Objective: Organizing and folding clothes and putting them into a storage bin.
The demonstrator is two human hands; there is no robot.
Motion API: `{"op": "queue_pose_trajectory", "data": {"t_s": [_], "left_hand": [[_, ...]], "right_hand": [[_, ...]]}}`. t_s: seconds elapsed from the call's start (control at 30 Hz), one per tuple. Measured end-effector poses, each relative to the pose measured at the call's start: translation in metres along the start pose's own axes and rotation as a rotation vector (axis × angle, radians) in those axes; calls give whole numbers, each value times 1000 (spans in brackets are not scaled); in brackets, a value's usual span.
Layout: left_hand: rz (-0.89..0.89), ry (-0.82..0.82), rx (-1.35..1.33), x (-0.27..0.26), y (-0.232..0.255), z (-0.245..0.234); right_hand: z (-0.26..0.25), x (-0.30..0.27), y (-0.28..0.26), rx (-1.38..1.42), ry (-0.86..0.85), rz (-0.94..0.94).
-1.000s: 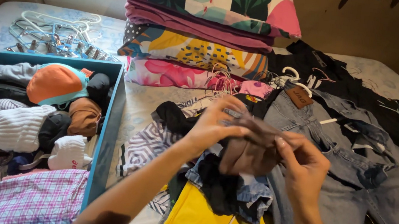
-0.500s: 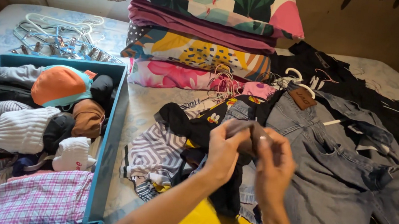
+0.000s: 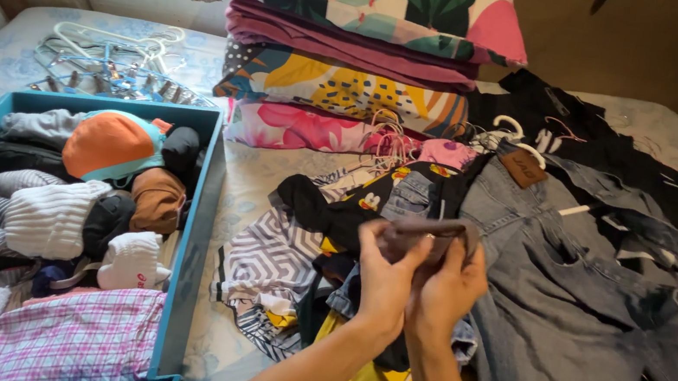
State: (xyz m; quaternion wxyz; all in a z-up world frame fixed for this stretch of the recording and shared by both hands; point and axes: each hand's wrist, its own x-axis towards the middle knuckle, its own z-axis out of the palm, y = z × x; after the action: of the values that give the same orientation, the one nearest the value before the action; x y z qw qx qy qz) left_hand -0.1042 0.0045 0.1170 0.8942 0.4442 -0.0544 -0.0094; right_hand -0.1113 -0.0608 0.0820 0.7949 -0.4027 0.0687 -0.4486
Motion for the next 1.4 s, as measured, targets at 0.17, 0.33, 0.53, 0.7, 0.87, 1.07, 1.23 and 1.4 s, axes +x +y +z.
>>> {"op": "queue_pose_trajectory", "data": {"t_s": [0.17,0.33,0.53,0.7,0.87,1.07,1.23,1.4], "left_hand": [[-420,-77,-346,28,-45,-28],[-600,-20,-514,18,26,-14],[-81,-65,-436,5,28,-31],[133,-431,-90,3,23,-52],[31,-333,38,-14,36,-47],[-27,9,185,-2,-30,-73],[-911,180,-567,26,62,-97],[-126,-239,-260,15,81,-138]], "right_hand": [[8,-17,-5,-371,3,-237],[22,-26,-38,-154,-235,-84],[-1,-45,-20,20,-177,277],[-2,-42,-18,370,75,653],[8,-40,-13,186,168,430],[1,-56,-1,-344,89,26],[10,-64,6,-26,-478,221],[33,-81,44,72,-139,870]]}}
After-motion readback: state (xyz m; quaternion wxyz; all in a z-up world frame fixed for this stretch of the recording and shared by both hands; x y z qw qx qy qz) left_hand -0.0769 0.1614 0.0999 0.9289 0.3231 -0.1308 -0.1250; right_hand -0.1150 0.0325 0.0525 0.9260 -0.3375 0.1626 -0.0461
